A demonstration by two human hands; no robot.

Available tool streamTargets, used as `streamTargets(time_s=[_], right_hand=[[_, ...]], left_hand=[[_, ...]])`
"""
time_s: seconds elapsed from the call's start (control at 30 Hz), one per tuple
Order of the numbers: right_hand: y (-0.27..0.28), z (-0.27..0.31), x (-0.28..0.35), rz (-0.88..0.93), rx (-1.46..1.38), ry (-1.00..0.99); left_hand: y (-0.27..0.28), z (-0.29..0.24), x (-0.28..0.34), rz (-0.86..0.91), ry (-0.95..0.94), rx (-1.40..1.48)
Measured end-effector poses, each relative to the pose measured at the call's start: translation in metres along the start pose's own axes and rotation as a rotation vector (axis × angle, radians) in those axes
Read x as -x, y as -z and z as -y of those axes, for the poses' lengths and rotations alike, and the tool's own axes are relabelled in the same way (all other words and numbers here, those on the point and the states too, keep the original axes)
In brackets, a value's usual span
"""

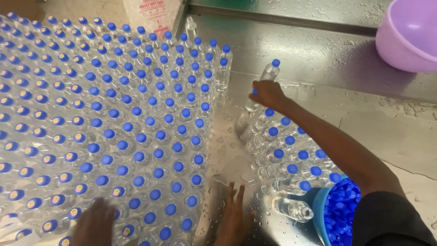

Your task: Manually capping plastic water bottles by picking up caps from a basin and screwing them onto the bottles.

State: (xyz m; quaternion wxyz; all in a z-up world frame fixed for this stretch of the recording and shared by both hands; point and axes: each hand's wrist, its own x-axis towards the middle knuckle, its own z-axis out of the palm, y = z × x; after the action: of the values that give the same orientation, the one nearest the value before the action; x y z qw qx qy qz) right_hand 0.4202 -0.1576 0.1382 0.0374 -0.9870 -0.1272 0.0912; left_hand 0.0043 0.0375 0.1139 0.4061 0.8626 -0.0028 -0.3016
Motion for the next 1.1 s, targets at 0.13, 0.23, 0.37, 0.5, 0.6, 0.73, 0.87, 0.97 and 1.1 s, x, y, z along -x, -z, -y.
streamTargets(time_s=[0.13, 0.23, 0.37, 0.5, 0.6, 0.73, 0.87, 0.97, 1.1], right_hand=[[0.051, 0.044, 0.082, 0.041, -0.087, 0.254], [0.098, 0.072, 0.154, 0.132, -0.210, 0.406], [0.144, 0.108, 0.237, 0.365, -0.353, 0.421], [0.141, 0.117, 0.292, 0.451, -0.340, 0.306], [0.134, 0.098, 0.318, 0.491, -0.333, 0.457], [0.122, 0.069, 0.334, 0.488, -0.238, 0.538], [0.084, 0.049, 0.342, 0.139, 0.144, 0.666], [0.074, 0.055, 0.353, 0.408, -0.084, 0.188], [0.102, 0.072, 0.365, 0.623, -0.339, -0.121]], left_hand=[[0.015, -0.005, -0.002, -0.307, -0.131, 0.220], [0.023, -0.009, -0.015, -0.593, -0.266, 0.191], [0.036, -0.018, -0.025, -0.764, -0.521, 0.139], [0.050, -0.029, 0.008, -0.341, -0.391, 0.387], [0.037, -0.020, 0.016, -0.281, -0.428, 0.516], [0.043, -0.028, 0.033, -0.107, -0.417, 0.476], [0.052, -0.044, 0.046, -0.058, -0.444, 0.285], [0.025, -0.020, 0.033, -0.301, -0.578, 0.021], [0.031, -0.015, 0.044, -0.241, -0.563, -0.021]])
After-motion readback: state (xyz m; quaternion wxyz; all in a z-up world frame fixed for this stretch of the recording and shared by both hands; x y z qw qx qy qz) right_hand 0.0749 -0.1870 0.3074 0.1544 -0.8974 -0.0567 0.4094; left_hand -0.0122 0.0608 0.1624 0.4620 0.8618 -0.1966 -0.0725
